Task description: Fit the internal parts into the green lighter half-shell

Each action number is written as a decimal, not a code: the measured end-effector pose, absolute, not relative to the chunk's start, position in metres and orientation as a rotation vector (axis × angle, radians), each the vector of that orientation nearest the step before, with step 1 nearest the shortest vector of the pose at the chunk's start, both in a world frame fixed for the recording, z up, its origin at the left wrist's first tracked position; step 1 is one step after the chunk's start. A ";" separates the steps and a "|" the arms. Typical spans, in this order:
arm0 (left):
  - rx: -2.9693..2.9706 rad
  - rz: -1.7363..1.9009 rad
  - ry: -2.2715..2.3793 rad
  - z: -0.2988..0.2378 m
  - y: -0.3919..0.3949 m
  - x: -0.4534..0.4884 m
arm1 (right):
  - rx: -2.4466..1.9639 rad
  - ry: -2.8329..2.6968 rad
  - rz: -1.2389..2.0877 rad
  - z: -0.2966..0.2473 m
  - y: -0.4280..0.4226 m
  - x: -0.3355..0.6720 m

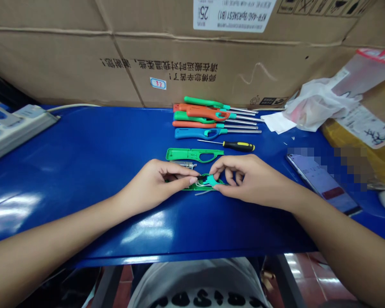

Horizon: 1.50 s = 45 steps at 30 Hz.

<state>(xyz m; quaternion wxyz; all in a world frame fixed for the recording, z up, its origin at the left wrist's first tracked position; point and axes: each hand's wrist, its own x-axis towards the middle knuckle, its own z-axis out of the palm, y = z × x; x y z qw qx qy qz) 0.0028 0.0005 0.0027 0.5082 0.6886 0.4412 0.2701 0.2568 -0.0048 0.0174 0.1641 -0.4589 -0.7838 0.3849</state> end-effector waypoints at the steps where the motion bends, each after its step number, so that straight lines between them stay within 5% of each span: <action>1: 1.653 0.649 1.063 0.003 0.001 0.003 | -1.288 -2.226 1.086 0.016 -0.005 0.256; 19: 1.588 0.682 1.033 0.004 0.000 0.005 | -1.309 -1.935 1.379 0.008 -0.003 0.241; 29: 1.553 0.713 1.006 0.004 -0.001 0.006 | -1.181 -2.157 1.057 0.009 -0.004 0.243; 45: 1.565 0.708 1.022 0.004 -0.001 0.006 | -1.240 -2.076 1.143 0.010 -0.005 0.244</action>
